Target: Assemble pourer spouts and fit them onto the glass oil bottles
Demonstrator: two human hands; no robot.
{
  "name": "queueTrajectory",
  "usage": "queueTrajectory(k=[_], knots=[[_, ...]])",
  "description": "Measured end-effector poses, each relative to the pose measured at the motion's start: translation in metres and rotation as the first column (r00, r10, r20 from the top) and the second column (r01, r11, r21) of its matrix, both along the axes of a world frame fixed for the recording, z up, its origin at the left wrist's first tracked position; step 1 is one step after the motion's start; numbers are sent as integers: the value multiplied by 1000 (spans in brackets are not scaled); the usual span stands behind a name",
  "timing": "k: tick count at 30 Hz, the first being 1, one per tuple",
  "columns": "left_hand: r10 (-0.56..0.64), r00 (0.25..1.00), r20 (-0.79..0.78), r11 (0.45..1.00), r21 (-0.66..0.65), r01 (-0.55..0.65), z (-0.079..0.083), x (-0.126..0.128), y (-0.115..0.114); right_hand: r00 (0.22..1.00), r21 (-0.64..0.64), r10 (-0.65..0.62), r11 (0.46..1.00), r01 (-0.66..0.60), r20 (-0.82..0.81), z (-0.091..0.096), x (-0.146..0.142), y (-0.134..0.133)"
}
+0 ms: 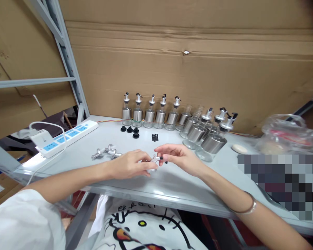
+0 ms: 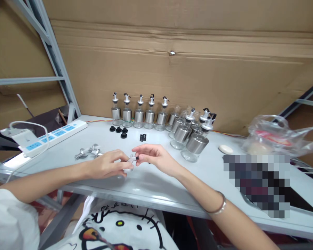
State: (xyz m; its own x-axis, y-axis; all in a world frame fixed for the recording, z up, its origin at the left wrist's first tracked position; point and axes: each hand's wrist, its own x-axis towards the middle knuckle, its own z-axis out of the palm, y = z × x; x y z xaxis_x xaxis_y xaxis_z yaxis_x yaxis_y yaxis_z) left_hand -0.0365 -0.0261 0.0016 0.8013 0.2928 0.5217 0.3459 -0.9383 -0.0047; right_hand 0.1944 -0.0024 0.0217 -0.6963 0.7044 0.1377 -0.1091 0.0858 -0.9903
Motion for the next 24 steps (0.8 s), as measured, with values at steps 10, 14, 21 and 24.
queueTrajectory(k=[10, 14, 21, 24], knots=[[45, 997, -58, 992, -114, -52, -2, 2, -2, 952, -269, 289, 913, -305, -101, -5, -1, -3], [17, 999, -36, 1000, 27, -16, -1, 1, -1, 948, -263, 307, 910, -319, -88, -3, -1, -3], [-8, 999, -37, 997, 82, 11, -1, 1, -1, 945, -260, 313, 909, -327, -95, -4, -1, -2], [-13, 1000, -27, 995, 94, 15, -1, 2, -1, 943, -256, 319, 908, -333, -98, -5, -2, -3]])
